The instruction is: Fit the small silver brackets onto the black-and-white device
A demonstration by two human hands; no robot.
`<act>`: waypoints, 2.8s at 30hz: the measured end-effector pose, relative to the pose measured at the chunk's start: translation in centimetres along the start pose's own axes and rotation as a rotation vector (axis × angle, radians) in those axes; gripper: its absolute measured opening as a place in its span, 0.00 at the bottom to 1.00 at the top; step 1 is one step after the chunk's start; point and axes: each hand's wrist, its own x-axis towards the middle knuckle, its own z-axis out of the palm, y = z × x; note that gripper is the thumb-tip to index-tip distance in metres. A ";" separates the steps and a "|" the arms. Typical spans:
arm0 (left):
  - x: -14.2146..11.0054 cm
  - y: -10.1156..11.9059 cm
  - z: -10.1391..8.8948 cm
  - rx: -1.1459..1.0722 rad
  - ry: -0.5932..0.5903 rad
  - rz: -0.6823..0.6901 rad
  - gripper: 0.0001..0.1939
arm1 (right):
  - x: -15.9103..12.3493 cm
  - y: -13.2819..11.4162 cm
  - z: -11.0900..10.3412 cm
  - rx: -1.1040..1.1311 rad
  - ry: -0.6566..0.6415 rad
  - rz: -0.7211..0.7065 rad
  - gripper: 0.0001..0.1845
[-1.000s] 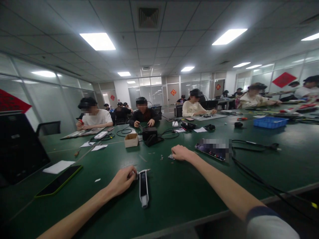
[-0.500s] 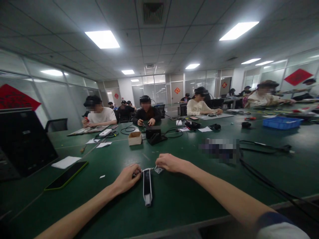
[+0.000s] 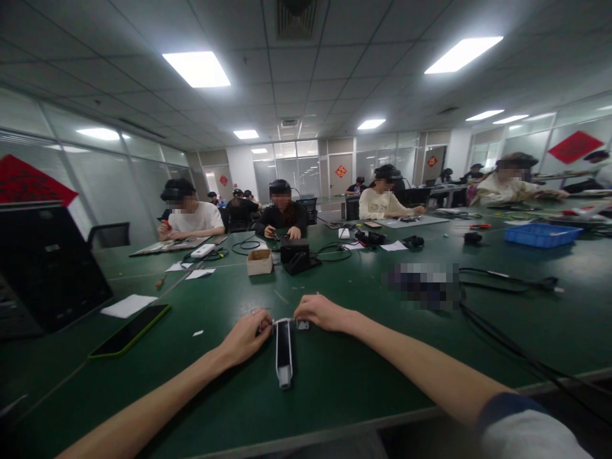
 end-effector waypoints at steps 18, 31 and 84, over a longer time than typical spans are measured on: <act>0.1 0.0 0.0 0.000 0.003 -0.002 0.06 | -0.2 -2.3 0.0 0.085 0.074 0.164 0.11; 0.0 0.2 -0.4 0.001 -0.025 -0.019 0.08 | -0.2 -1.5 -2.3 -0.129 0.053 0.075 0.11; 0.0 0.4 -0.4 0.026 -0.001 -0.009 0.07 | 0.1 -1.7 0.1 0.024 0.103 0.034 0.05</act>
